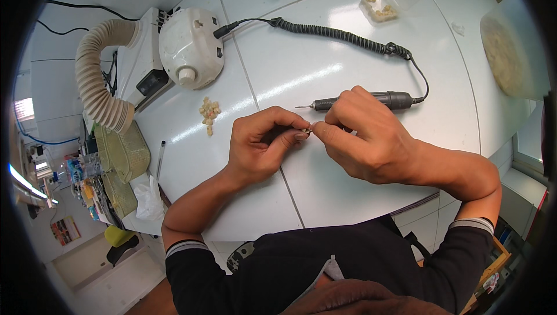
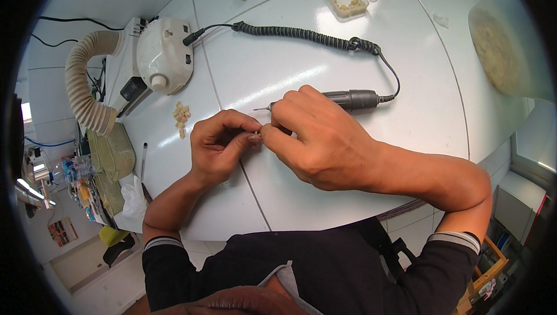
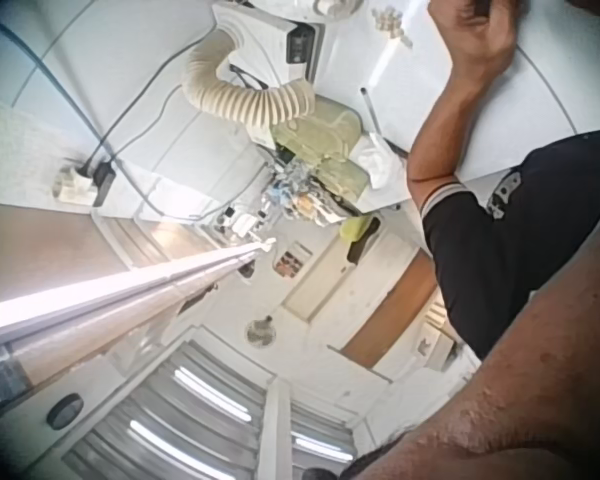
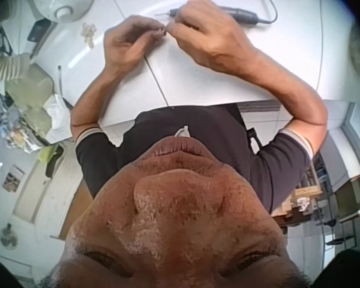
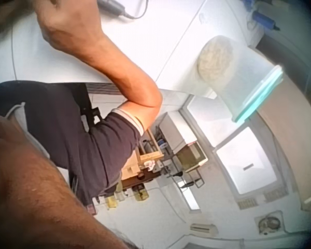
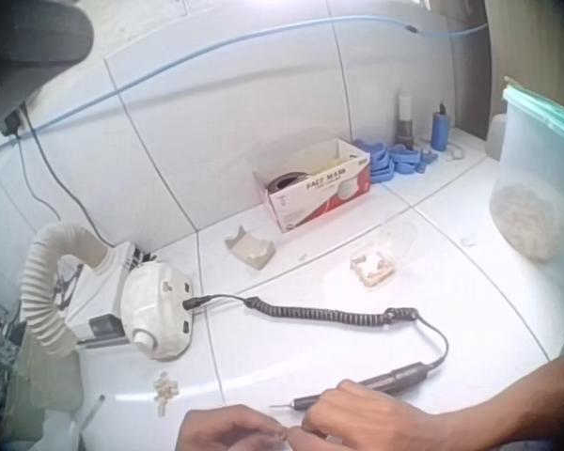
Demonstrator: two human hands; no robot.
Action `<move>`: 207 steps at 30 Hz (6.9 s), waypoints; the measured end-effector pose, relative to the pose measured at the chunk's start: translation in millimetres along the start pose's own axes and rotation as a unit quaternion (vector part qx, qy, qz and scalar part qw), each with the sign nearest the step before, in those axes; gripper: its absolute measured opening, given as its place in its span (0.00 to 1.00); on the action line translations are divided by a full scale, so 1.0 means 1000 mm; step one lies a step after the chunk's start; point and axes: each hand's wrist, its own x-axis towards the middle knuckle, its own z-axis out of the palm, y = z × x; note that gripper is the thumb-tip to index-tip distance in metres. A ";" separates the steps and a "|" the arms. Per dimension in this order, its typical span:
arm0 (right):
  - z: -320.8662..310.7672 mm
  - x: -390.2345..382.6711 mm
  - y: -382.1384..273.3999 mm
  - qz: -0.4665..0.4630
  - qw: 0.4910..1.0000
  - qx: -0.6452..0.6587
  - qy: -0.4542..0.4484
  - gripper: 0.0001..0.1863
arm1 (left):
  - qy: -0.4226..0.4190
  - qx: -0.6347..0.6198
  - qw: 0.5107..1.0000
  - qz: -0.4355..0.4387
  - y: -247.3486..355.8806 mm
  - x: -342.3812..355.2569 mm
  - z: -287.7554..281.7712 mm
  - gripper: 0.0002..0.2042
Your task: The person holds a small dental prosthetic by hand and uses a handheld rotary tool to polish the surface, subsequently cleaning the item with a thin wire tool.
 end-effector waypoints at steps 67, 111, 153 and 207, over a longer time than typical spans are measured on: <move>0.005 0.000 0.000 0.019 0.999 0.028 0.038 0.15 | -0.004 -0.025 1.000 -0.006 0.001 0.001 0.003 0.04; 0.008 -0.009 -0.002 0.019 0.999 0.022 0.030 0.10 | -0.004 -0.037 0.997 0.074 -0.010 0.000 -0.003 0.05; -0.006 -0.001 0.000 -0.001 1.000 0.002 -0.024 0.13 | 0.008 0.009 0.999 0.033 -0.006 0.007 -0.003 0.10; -0.004 -0.009 0.018 0.044 0.993 0.090 -0.062 0.09 | -0.027 0.157 0.983 0.092 0.000 0.006 0.004 0.11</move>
